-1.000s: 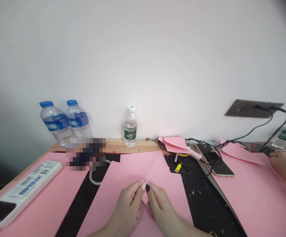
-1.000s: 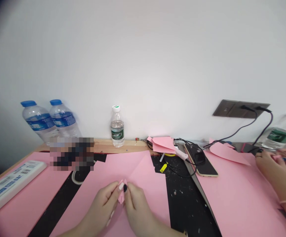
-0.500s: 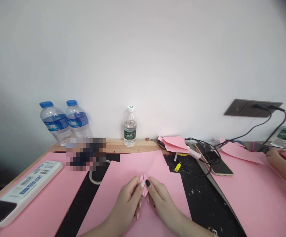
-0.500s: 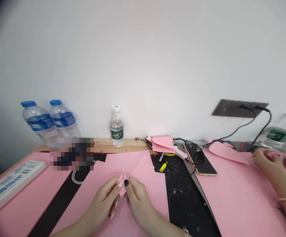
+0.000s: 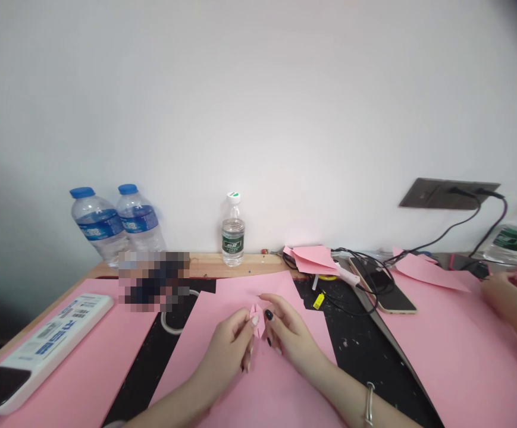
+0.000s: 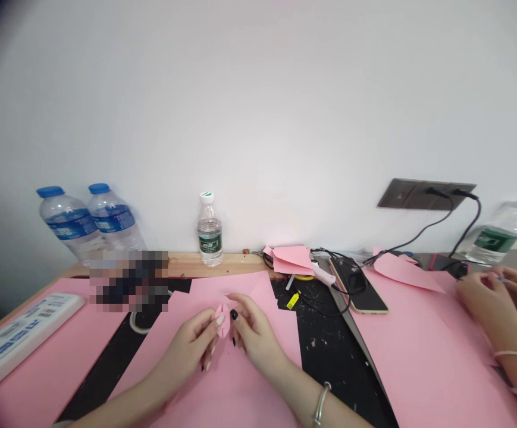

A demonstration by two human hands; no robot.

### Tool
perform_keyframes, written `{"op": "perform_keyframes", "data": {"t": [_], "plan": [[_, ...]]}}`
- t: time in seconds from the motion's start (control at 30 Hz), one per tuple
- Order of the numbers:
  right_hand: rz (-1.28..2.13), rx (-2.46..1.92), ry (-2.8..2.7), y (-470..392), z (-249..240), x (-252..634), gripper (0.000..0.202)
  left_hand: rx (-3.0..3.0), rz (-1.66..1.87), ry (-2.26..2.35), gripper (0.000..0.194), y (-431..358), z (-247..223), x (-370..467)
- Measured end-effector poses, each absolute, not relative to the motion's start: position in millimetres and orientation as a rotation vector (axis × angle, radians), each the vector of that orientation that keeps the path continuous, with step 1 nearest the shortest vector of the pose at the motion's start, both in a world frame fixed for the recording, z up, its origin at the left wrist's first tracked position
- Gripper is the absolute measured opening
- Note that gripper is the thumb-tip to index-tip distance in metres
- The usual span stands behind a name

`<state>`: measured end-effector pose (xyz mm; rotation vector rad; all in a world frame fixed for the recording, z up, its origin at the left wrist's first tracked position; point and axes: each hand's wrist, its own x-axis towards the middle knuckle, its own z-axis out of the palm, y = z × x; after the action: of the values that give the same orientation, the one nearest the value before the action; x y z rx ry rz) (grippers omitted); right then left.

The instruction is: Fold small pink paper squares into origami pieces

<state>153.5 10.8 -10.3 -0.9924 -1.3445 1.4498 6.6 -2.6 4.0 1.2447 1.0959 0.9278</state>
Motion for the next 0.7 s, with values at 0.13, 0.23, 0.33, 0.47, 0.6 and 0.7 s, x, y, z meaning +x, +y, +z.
{"op": "perform_keyframes", "data": {"t": [0.13, 0.23, 0.33, 0.47, 0.6, 0.7], "plan": [[1.464, -0.999, -1.362, 14.1, -14.6, 155.8, 0.039, 1.268, 0.922, 1.051, 0.035, 8.2, -0.8, 5.7], [1.498, -0.965, -1.360, 19.0, -13.5, 157.0, 0.043, 1.273, 0.936, 1.028, 0.034, 15.8, -1.5, 5.9], [1.564, -0.928, -1.327, 26.1, -10.0, 156.6, 0.050, 1.287, 0.974, 1.048, 0.034, 22.4, 1.2, 7.4], [1.614, -0.894, -1.258, 34.7, -8.6, 154.8, 0.055, 1.315, 1.030, 1.029, 0.033, 29.3, 2.6, 10.6], [1.661, -0.876, -1.198, 38.5, -11.3, 154.6, 0.052, 1.319, 1.066, 1.044, 0.032, 30.4, -0.7, 14.0], [1.685, -0.856, -1.197, 38.5, -13.3, 155.6, 0.050, 1.338, 1.070, 1.076, 0.032, 27.5, -1.8, 15.0]]}}
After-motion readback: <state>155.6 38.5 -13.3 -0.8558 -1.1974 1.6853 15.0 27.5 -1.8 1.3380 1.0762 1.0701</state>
